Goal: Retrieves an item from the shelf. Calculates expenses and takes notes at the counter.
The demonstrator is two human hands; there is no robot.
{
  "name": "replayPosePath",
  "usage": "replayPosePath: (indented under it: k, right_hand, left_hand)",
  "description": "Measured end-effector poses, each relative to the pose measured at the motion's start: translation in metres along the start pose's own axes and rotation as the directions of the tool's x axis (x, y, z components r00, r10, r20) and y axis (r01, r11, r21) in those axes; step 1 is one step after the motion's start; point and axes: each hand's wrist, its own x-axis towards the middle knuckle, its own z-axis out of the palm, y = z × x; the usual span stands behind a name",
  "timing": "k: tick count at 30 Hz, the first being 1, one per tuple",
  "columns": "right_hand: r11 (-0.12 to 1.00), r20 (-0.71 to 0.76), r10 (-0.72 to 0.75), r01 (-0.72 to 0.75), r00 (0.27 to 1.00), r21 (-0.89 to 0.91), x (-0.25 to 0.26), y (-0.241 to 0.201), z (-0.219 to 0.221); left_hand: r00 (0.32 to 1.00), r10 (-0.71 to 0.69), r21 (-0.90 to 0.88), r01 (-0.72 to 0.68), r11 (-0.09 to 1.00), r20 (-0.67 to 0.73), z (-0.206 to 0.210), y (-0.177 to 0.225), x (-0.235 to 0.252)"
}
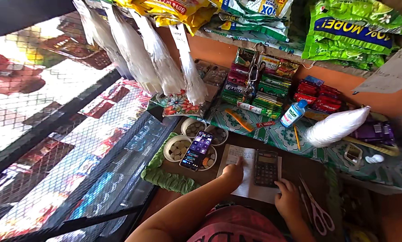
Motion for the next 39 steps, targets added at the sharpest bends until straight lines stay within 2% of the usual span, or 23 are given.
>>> replayPosePath:
  k: [12, 23, 31, 39]
  right_hand:
    - [1.000, -0.014, -0.001, 0.001, 1.000, 0.004, 0.000, 0.002, 0.002]
    - [1.000, -0.013, 0.003, -0.003, 1.000, 0.025, -0.001, 0.003, 0.004]
    - [0.999, -0.002, 0.002, -0.002, 1.000, 0.044, -0.001, 0.000, 0.000]
    - [1.000, -0.020, -0.006, 0.006, 1.000, 0.026, 0.005, -0.009, -0.005]
  left_hand:
    - [0.997, -0.078, 0.009, 0.078, 0.997, -0.014, 0.000, 0.012, 0.003]
    - [0.999, -0.024, 0.013, 0.024, 1.000, -0.032, 0.002, 0.008, 0.008]
    - [0.996, 0.055, -0.057, -0.059, 0.997, -0.069, -0.003, 0.003, 0.000]
    - [0.996, 0.054, -0.050, -0.057, 0.997, -0.068, -0.002, 0.003, 0.000]
